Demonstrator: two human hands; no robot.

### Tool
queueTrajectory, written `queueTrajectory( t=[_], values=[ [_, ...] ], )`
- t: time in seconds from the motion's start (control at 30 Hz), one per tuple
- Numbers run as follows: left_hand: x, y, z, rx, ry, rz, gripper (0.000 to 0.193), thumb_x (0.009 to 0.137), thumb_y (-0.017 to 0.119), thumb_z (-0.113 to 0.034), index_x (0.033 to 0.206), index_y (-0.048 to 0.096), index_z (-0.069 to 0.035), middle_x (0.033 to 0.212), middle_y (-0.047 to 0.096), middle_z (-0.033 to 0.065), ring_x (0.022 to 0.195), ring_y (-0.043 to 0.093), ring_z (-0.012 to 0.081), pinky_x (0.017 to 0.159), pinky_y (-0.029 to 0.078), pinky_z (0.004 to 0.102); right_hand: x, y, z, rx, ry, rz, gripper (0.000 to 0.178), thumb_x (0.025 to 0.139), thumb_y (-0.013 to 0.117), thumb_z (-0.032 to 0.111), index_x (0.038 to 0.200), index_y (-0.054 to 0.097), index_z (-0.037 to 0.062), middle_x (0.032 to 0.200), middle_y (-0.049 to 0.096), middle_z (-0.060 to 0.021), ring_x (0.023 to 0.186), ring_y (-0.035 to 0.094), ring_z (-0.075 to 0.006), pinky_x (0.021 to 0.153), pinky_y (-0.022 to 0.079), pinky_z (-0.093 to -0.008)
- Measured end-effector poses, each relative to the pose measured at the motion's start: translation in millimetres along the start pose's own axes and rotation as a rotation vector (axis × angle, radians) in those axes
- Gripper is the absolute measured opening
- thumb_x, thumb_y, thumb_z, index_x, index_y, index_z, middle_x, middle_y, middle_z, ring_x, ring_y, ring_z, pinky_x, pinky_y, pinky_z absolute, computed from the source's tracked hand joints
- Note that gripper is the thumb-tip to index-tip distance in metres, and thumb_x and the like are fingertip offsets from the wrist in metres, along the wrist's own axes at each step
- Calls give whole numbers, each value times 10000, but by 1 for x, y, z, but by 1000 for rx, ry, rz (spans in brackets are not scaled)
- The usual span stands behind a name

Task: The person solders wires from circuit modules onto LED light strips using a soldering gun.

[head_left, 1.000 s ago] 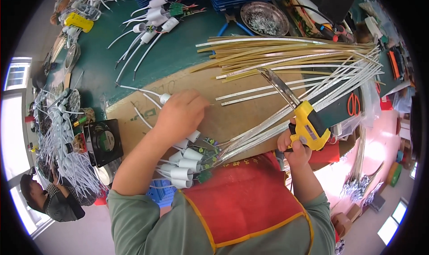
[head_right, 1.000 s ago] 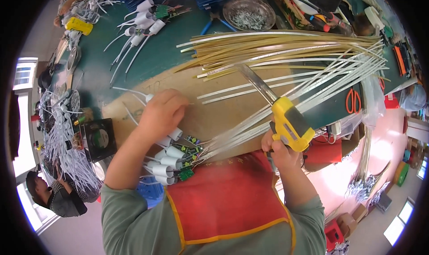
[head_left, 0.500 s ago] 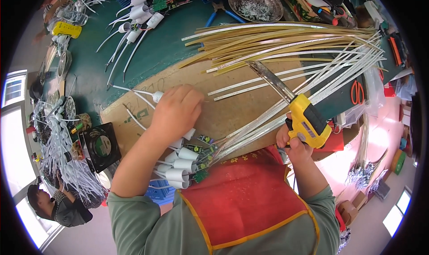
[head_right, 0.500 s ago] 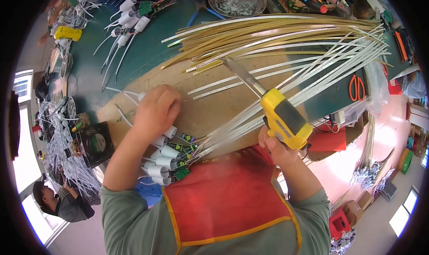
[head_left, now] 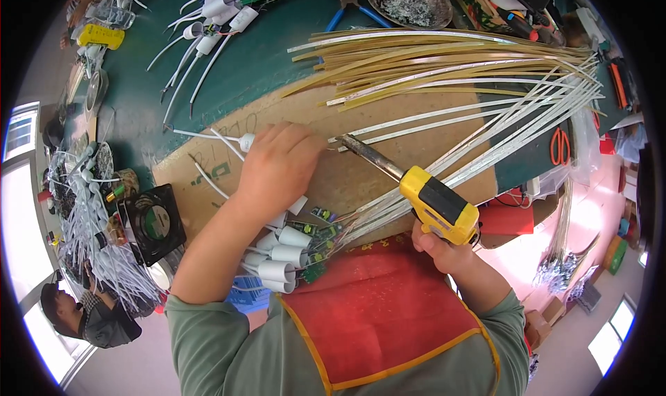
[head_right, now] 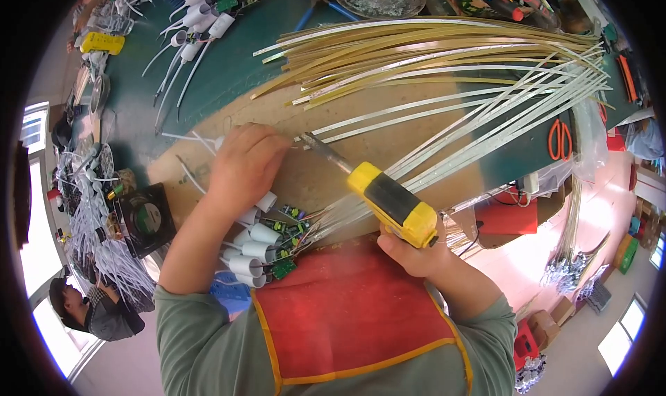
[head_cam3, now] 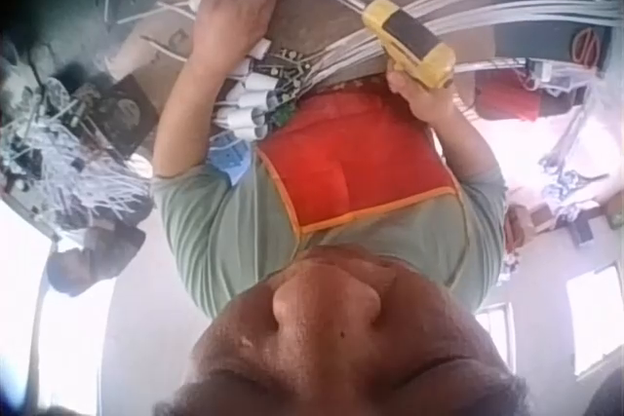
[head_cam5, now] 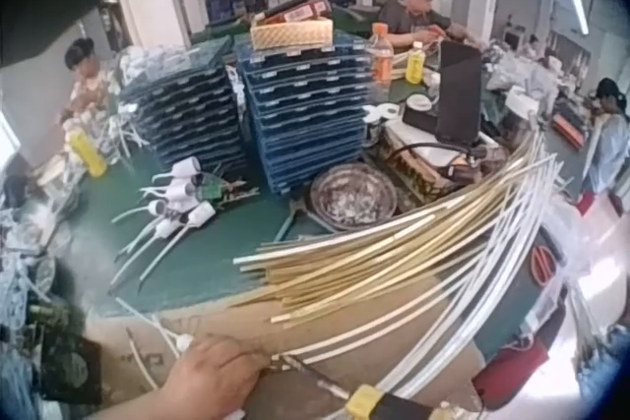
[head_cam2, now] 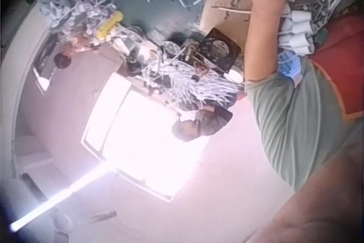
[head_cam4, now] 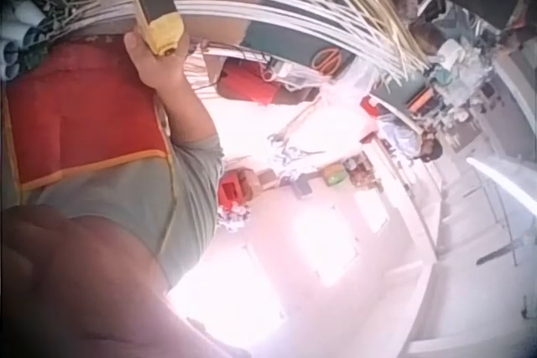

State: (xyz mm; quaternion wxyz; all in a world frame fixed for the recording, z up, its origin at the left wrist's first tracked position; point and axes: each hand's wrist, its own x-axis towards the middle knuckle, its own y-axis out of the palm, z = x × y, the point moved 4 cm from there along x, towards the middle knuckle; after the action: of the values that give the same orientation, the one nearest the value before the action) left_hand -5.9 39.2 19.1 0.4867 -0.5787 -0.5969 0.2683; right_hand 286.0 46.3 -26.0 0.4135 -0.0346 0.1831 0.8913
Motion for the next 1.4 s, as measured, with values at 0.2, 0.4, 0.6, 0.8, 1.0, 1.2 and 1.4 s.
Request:
queueTrajectory(
  t=[0.2, 0.4, 0.6, 0.8, 1.0, 1.2, 1.4],
  values=[
    [0, 2, -13, -56, 52, 13, 179, 786, 697, -35, 953, 691, -97, 934, 654, 79, 879, 624, 300, 779, 487, 406, -9, -7, 0, -24, 15, -3, 210, 882, 727, 89, 1042, 608, 24, 842, 617, -27, 738, 581, -122, 644, 474, -284],
    [-2, 6, -11, -49, 18, -14, 192, 775, 707, -23, 955, 687, -85, 937, 659, 83, 865, 629, 309, 776, 494, 414, -7, -5, 7, -100, -39, 73, 223, 874, 727, 124, 1020, 602, 11, 817, 602, -38, 706, 572, -138, 616, 459, -282],
    [-1, 3, -14, -10, 58, -66, 186, 739, 666, -45, 917, 671, -98, 911, 640, 52, 844, 626, 263, 757, 485, 376, -6, -5, 8, -135, -89, 39, 258, 868, 732, 143, 1033, 592, 3, 818, 592, -45, 692, 566, -148, 614, 454, -285],
    [0, 5, -14, -10, 24, 11, 193, 767, 717, -23, 944, 681, -89, 912, 647, 72, 865, 629, 303, 768, 497, 408, -9, -5, 2, -89, -22, 28, 280, 873, 730, 150, 1055, 576, 3, 834, 596, -44, 721, 571, -143, 638, 461, -285],
    [2, 6, -15, -11, 34, 27, 173, 769, 720, -30, 926, 679, -89, 909, 649, 65, 861, 625, 292, 755, 489, 397, -11, -8, -8, -188, -65, 74, 581, 937, 683, 341, 1319, 443, -25, 739, 555, -66, 592, 511, -134, 531, 440, -268],
    [2, 5, -14, -52, 29, 4, 168, 771, 722, -32, 922, 678, -90, 919, 656, 60, 864, 623, 291, 760, 484, 396, -14, -10, -11, -150, -10, 43, 595, 923, 700, 349, 1307, 447, -28, 745, 557, -66, 597, 515, -133, 536, 439, -268],
    [3, 6, -16, -22, 32, 24, 152, 776, 723, -46, 913, 676, -93, 915, 653, 58, 868, 619, 291, 759, 479, 397, -14, -11, -13, -123, -9, 59, 575, 925, 694, 335, 1296, 450, -30, 753, 550, -62, 601, 510, -131, 542, 439, -270]
  ],
)
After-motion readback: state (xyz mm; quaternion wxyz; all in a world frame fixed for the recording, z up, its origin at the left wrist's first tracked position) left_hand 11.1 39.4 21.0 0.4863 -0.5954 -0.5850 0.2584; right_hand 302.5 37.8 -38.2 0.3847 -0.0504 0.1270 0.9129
